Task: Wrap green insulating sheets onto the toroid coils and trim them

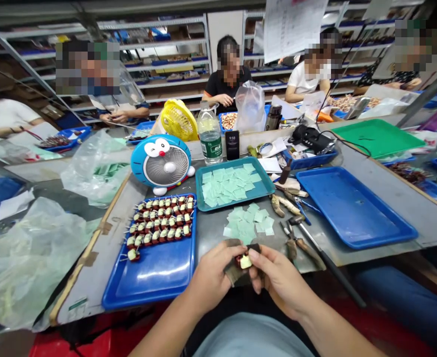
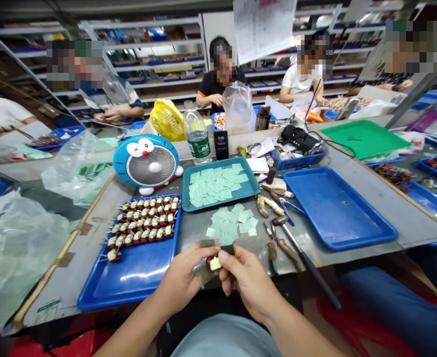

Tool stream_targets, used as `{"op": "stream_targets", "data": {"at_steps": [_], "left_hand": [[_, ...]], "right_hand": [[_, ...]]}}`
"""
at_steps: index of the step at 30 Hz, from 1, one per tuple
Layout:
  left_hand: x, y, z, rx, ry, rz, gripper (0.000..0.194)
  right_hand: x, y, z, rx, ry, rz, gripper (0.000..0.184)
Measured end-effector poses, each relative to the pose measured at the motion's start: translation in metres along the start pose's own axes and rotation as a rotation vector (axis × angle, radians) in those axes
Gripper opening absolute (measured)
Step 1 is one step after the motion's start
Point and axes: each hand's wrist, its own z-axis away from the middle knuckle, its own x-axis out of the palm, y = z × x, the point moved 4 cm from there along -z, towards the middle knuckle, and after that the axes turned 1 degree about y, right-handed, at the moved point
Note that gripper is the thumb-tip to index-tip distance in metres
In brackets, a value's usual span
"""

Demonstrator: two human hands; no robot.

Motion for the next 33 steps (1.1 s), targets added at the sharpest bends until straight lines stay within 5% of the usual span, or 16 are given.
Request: {"op": "stream_targets", "data": {"at_steps": [10,19,25,33], "left_hand": [[0.031,-0.043,-0.005,-0.229,-0.039,0.031,0.026],[0.043,-0.063,0.000,-0.320,-0.021,0.138,0.052],[0.043,-0.067,-0.002,-0.283,-0.052,0.155,0.031],[0.045,-0.073,0.001,-0.250,-0.018,0.163,0.055]], "right_hand": [[-0.066,0.037,-0.010,-0.021,0.195,0.274,0.031],[-0.069,0.028,-0.012,-0.132,0.135,0.580,0.017],[-0.054,0.013,-0.012,-0.274,0.002,0.774,0.013],[-0.042,0.004,-0.024,-0.323,-0.078,0.857,0.022]]}}
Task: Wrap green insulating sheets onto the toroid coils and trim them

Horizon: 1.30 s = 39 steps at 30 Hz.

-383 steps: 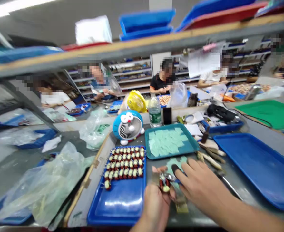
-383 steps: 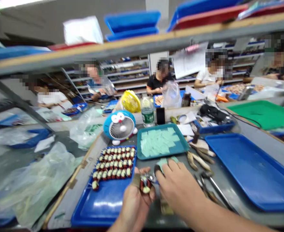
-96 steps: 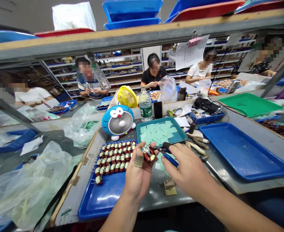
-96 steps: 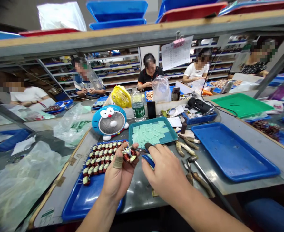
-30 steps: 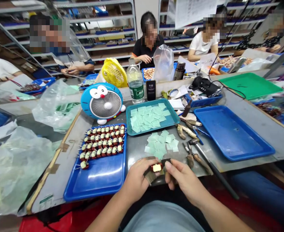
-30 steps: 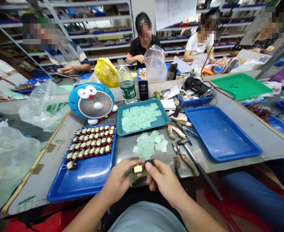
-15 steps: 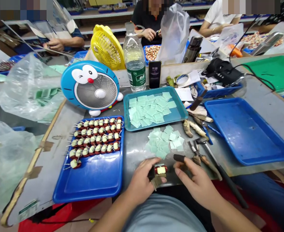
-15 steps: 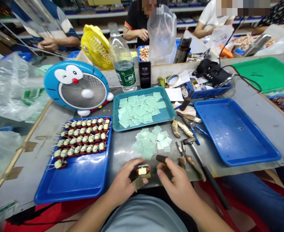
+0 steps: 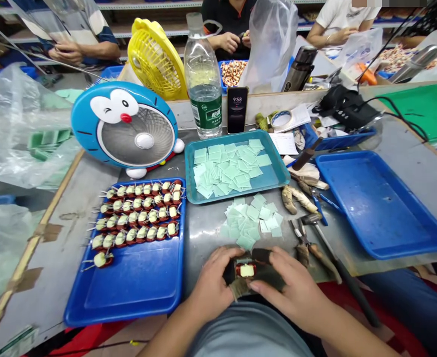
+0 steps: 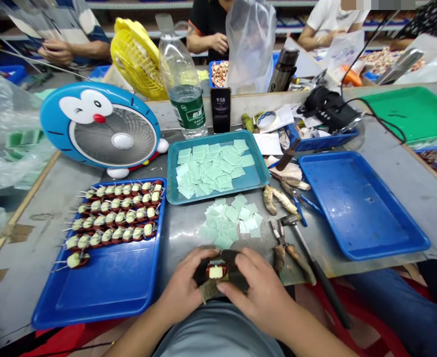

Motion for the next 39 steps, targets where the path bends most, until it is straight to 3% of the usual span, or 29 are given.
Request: {"op": "stream_targets", "data": {"at_steps": [10,17,22,29,36,39], "left_hand": [[0.002,-0.002,0.000,-0.001,0.017,-0.030,0.048],[0.002,-0.001,0.000,-0.009,0.006,-0.043,0.043],[0.001,0.002,-0.002,0.032,0.027,-0.015,0.033],[0.003,0.000,-0.002,0.055,0.032,-0.005,0.035],[-0.007,0.022,-0.004,0.028,0.080,0.063,0.019],[-0.013,0.036,-0.011,-0.137,0.052,0.248,0.020]], "right_hand": [[-0.006,-0.002,-0.001,0.007,0.022,-0.004,0.035],[-0.004,-0.002,0.000,-0.003,0.035,-0.031,0.021],[-0.002,-0.008,-0.006,-0.104,0.031,0.018,0.011],[0.002,-0.001,-0.006,-0.122,0.023,0.035,0.008],[-0.007,-0.006,-0.003,-0.050,0.014,-0.142,0.029],[-0.014,-0.012,-0.005,0.018,0.036,-0.359,0.046]]}}
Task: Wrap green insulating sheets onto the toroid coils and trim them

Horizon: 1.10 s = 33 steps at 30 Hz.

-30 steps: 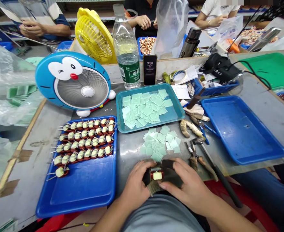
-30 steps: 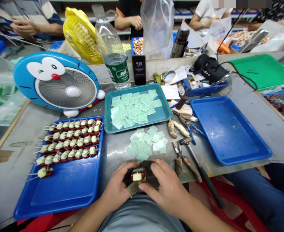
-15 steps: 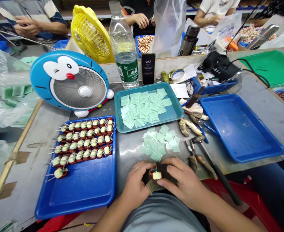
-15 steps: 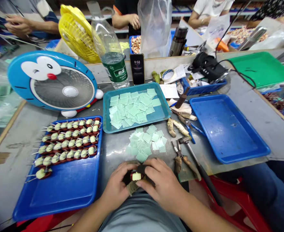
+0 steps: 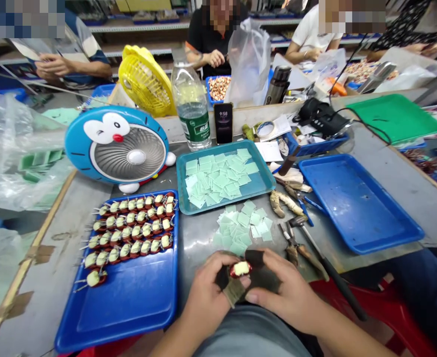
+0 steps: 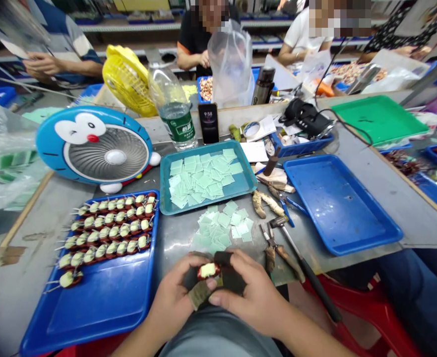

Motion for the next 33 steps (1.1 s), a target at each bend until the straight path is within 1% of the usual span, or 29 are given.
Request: {"op": "stream_targets", "data": {"at_steps": [1,3,4,6,8,10,12,15,17,20,23,26,29,31,33], "left_hand": [[0.001,0.004,-0.002,-0.079,-0.011,0.106,0.020],[0.004,0.012,-0.006,-0.209,-0.020,0.327,0.022],[0.006,0.015,-0.008,-0.253,-0.017,0.417,0.023],[0.011,0.022,-0.010,-0.299,0.005,0.530,0.025],[0.013,0.028,-0.011,-0.306,0.016,0.550,0.026],[0.014,0.035,-0.012,-0.289,0.004,0.513,0.026],[0.011,0.045,-0.013,-0.243,-0.021,0.443,0.030],[0.002,0.059,-0.019,-0.159,-0.023,0.298,0.033],[0.000,0.067,-0.025,-0.120,-0.042,0.198,0.031],[0.005,0.075,-0.032,-0.069,-0.059,0.107,0.028],[0.013,0.079,-0.035,-0.048,-0.008,0.084,0.029],[0.019,0.083,-0.036,-0.041,0.014,0.054,0.030],[0.018,0.092,-0.037,-0.017,-0.030,-0.021,0.036],[0.016,0.100,-0.038,0.020,-0.097,-0.084,0.039],[0.015,0.107,-0.039,0.066,-0.165,-0.151,0.038]], "right_hand": [[0.001,-0.001,-0.001,0.034,0.015,-0.071,0.047],[0.005,-0.003,-0.003,0.100,0.051,-0.205,0.039],[0.009,-0.003,-0.004,0.127,0.068,-0.279,0.035],[0.017,-0.005,-0.006,0.162,0.099,-0.441,0.031],[0.023,-0.008,-0.007,0.168,0.125,-0.591,0.031],[0.024,-0.012,-0.005,0.148,0.156,-0.686,0.031],[0.021,-0.015,-0.003,0.121,0.169,-0.745,0.032],[0.017,-0.017,0.003,0.092,0.162,-0.804,0.033],[0.015,-0.015,0.007,0.090,0.198,-0.831,0.034],[0.014,-0.010,0.010,0.085,0.283,-0.874,0.040],[0.015,-0.008,0.011,0.071,0.330,-0.927,0.046],[0.012,-0.010,0.012,0.053,0.378,-0.940,0.044],[0.007,-0.014,0.015,0.033,0.412,-0.942,0.043],[0.004,-0.016,0.017,0.025,0.420,-0.933,0.043],[0.000,-0.017,0.018,0.008,0.419,-0.894,0.043]]}}
